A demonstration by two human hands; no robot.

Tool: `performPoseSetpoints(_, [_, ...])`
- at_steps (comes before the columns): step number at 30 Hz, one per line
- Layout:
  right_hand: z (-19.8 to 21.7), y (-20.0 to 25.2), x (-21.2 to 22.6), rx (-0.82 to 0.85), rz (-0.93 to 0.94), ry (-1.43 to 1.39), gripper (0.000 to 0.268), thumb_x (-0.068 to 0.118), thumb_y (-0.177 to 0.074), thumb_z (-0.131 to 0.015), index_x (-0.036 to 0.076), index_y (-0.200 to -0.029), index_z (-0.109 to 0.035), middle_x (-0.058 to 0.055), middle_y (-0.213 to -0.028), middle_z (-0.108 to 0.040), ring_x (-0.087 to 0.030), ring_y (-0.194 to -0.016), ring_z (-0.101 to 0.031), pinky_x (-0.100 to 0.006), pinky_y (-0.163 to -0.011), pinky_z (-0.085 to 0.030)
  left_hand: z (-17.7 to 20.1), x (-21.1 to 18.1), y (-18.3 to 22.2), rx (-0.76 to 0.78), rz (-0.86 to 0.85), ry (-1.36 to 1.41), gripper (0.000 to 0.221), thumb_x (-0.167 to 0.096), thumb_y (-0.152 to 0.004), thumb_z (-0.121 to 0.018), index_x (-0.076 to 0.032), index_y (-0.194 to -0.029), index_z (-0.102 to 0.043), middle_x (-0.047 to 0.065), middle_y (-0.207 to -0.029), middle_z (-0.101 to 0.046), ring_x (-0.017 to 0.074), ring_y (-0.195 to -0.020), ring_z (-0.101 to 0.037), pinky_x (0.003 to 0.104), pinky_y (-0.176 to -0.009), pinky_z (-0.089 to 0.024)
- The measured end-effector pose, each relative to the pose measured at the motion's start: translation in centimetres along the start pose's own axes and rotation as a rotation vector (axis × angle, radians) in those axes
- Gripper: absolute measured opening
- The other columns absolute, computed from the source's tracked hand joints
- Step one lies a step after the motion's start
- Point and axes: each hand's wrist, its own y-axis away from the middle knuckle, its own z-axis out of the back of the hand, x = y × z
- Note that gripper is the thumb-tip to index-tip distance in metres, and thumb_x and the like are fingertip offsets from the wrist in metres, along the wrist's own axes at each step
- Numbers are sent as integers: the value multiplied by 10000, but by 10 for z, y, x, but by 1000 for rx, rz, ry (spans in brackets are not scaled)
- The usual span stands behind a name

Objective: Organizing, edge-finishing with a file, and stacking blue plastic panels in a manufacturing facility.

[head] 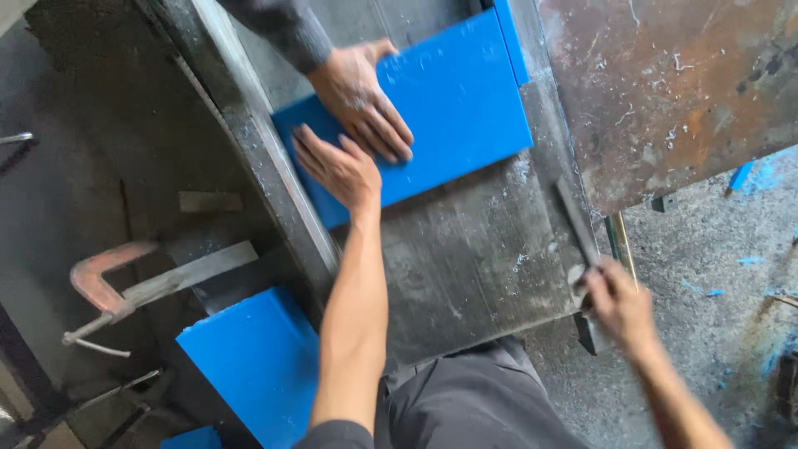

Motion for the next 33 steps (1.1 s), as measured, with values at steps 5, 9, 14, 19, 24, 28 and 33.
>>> performPoseSetpoints(5, [73, -135, 65, -26, 394, 160, 280, 113, -1059, -638, 88, -1338, -628, -118, -898, -719, -237, -791, -713, -377, -711, -556, 34, 5, 61, 56, -18, -40, 585, -322, -1124, -423, 54, -1556, -302, 280, -1586, -382, 456, -1520, -356, 589, -1279, -260])
performPoseSetpoints(9, [88, -187, 113, 27, 430, 637, 171, 206, -1177, -560, 89, -1273, -640, -140, -777, -684, -272, -700, -693, -417, -642, -558, 57, 4, 87, 52, -39, 107, 576, -332, -1126, -425, 45, -1548, -313, 273, -1600, -386, 441, -1514, -375, 562, -1273, -294])
performPoseSetpoints(14, [86, -236, 130, 41, 632, 785, 335, 188, -1097, -610, 126, -1423, -656, -164, -857, -702, -354, -730, -686, -474, -631, -541, 63, 1, 93, 154, -61, 128, 532, -334, -1138, -398, 30, -1521, -340, 267, -1591, -401, 445, -1516, -368, 557, -1271, -289])
performPoseSetpoints(19, [147, -412, -201, -245, 449, 496, 120, -107, -949, -528, 7, -970, -561, -159, -912, -618, -261, -829, -630, -381, -687, -485, 55, 4, 98, 179, -63, 0, 529, -312, -1112, -418, 29, -1510, -349, 289, -1602, -379, 444, -1532, -314, 585, -1269, -244])
performPoseSetpoints(24, [137, -179, 49, -270, 553, 499, 145, -72, -1023, -598, 8, -1141, -624, -183, -953, -664, -288, -845, -680, -391, -751, -545, 62, -8, 81, 180, -109, -79, 521, -331, -1050, -509, 9, -1440, -447, 261, -1556, -428, 424, -1460, -373, 592, -1192, -288])
performPoseSetpoints(28, [69, -72, -3, -150, 190, 217, 307, 175, -1086, -679, 93, -1381, -658, -168, -1028, -745, -244, -879, -732, -337, -798, -569, 43, 23, 39, 156, -329, -3, 433, -391, -1057, -579, -68, -1345, -584, 188, -1481, -526, 392, -1400, -447, 623, -1175, -331])
performPoseSetpoints(33, [-13, -29, -19, -152, -122, 144, 445, 360, -996, -783, 43, -1302, -717, -152, -1001, -756, -211, -882, -719, -366, -789, -557, 57, 5, 53, 292, -220, -58, 420, -460, -976, -640, -93, -1179, -649, 123, -1301, -623, 355, -1332, -490, 728, -1095, -244])
